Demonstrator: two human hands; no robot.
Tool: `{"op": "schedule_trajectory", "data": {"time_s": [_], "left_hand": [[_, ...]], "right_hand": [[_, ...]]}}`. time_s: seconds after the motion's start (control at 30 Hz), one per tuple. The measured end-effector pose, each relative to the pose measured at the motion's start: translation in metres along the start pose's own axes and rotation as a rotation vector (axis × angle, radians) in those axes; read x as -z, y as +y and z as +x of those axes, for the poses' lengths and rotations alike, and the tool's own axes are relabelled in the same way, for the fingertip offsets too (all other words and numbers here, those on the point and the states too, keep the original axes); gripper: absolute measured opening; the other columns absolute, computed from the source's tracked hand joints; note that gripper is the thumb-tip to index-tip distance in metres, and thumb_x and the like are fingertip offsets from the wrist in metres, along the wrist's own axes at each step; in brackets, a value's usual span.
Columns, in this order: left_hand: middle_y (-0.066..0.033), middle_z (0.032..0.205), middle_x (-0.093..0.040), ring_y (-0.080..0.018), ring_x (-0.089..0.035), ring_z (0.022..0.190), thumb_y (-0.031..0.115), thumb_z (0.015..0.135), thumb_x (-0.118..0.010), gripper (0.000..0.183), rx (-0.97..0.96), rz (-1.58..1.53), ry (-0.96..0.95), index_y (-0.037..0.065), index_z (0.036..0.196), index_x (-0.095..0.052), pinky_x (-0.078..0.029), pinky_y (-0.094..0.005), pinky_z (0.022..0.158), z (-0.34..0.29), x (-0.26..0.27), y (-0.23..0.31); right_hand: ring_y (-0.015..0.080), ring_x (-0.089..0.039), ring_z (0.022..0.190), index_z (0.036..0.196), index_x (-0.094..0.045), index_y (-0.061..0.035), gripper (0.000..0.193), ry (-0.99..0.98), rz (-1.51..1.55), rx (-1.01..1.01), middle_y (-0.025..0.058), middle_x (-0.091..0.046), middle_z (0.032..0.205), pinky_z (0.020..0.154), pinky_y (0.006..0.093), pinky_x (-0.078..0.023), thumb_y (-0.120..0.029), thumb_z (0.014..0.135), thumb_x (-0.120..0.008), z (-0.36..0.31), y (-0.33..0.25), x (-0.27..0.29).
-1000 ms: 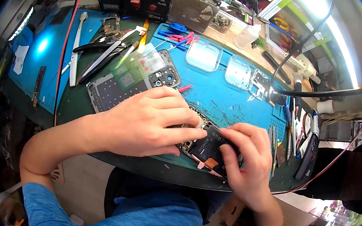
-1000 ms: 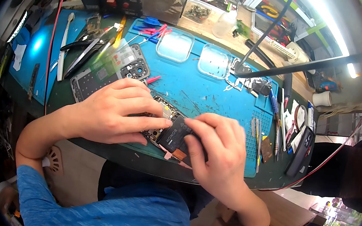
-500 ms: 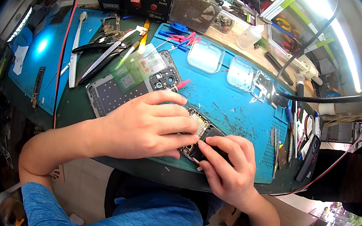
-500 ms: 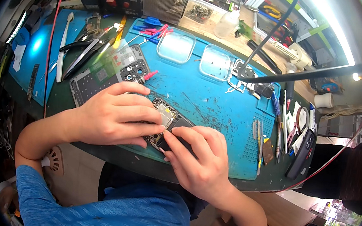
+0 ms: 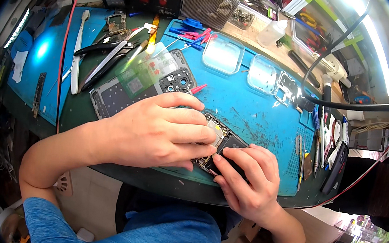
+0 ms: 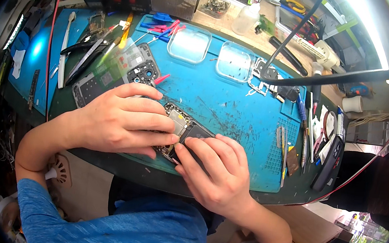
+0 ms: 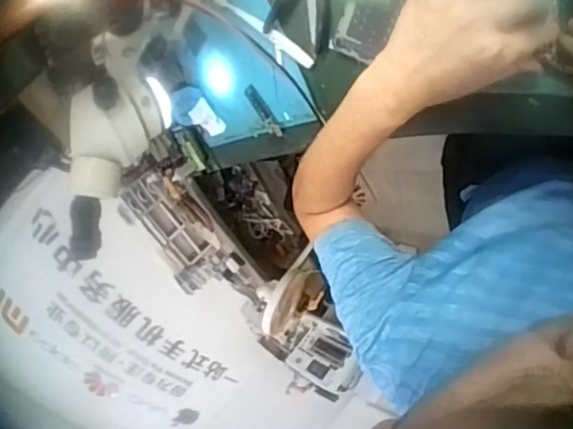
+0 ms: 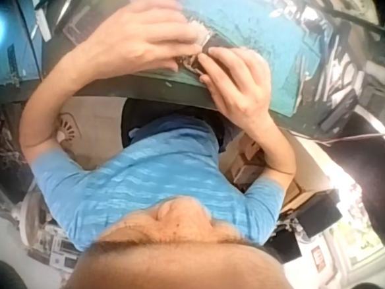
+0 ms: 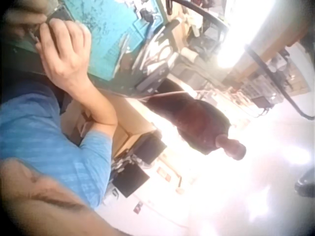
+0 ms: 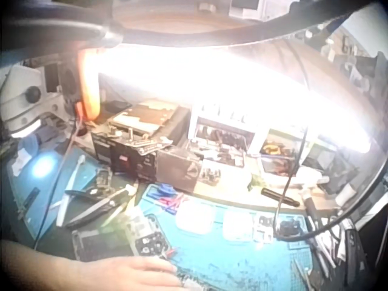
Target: The person handles a smartphone battery, connects multimeter probes to its terminals, and then places the battery into the phone chassis. The person plugs a charging cable into the phone and holds it while the screen displays the brand logo.
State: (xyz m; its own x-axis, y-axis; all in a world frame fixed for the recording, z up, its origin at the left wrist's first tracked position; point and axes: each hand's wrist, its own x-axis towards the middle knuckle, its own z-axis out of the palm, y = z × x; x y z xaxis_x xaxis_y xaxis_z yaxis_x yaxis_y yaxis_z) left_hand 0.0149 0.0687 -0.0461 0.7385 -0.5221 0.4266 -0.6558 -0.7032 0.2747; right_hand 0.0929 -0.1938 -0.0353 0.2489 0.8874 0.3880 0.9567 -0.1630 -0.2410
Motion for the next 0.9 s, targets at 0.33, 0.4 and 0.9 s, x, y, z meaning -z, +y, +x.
{"op": "schedule_trajectory", "data": {"time_s": [0.33,0.4,0.9], "left_hand": [[0.0031,0.118,-0.071,-0.0154,-0.067,0.107,0.033,0.081,-0.082,0.036,-0.018,-0.046,-0.013,0.016,0.111,-0.077,-0.05,-0.0403,0.107,0.0,0.005,-0.006],[0.003,0.119,-0.071,-0.0151,-0.067,0.108,0.033,0.081,-0.081,0.035,-0.035,-0.033,-0.03,0.016,0.112,-0.077,-0.05,-0.04,0.107,0.001,0.008,-0.007],[0.0014,0.12,-0.071,-0.0157,-0.069,0.107,0.027,0.087,-0.078,0.028,-0.106,0.012,-0.051,0.016,0.113,-0.077,-0.052,-0.0396,0.107,0.002,0.008,-0.01]], "right_hand": [[0.0235,-0.066,0.102,0.116,-0.076,-0.0076,0.036,0.005,0.02,-0.007,0.0064,-0.069,0.116,0.095,0.0433,-0.053,-0.019,0.082,-0.08,0.0,0.001,0.0],[0.0236,-0.066,0.102,0.116,-0.076,-0.0075,0.036,0.006,0.029,-0.009,0.0064,-0.069,0.116,0.095,0.0432,-0.053,-0.019,0.082,-0.08,-0.001,0.001,0.0],[0.0218,-0.067,0.101,0.116,-0.076,-0.0074,0.036,0.011,0.015,-0.003,0.0057,-0.069,0.116,0.095,0.0419,-0.052,-0.02,0.083,-0.079,-0.001,0.002,-0.001]]}}
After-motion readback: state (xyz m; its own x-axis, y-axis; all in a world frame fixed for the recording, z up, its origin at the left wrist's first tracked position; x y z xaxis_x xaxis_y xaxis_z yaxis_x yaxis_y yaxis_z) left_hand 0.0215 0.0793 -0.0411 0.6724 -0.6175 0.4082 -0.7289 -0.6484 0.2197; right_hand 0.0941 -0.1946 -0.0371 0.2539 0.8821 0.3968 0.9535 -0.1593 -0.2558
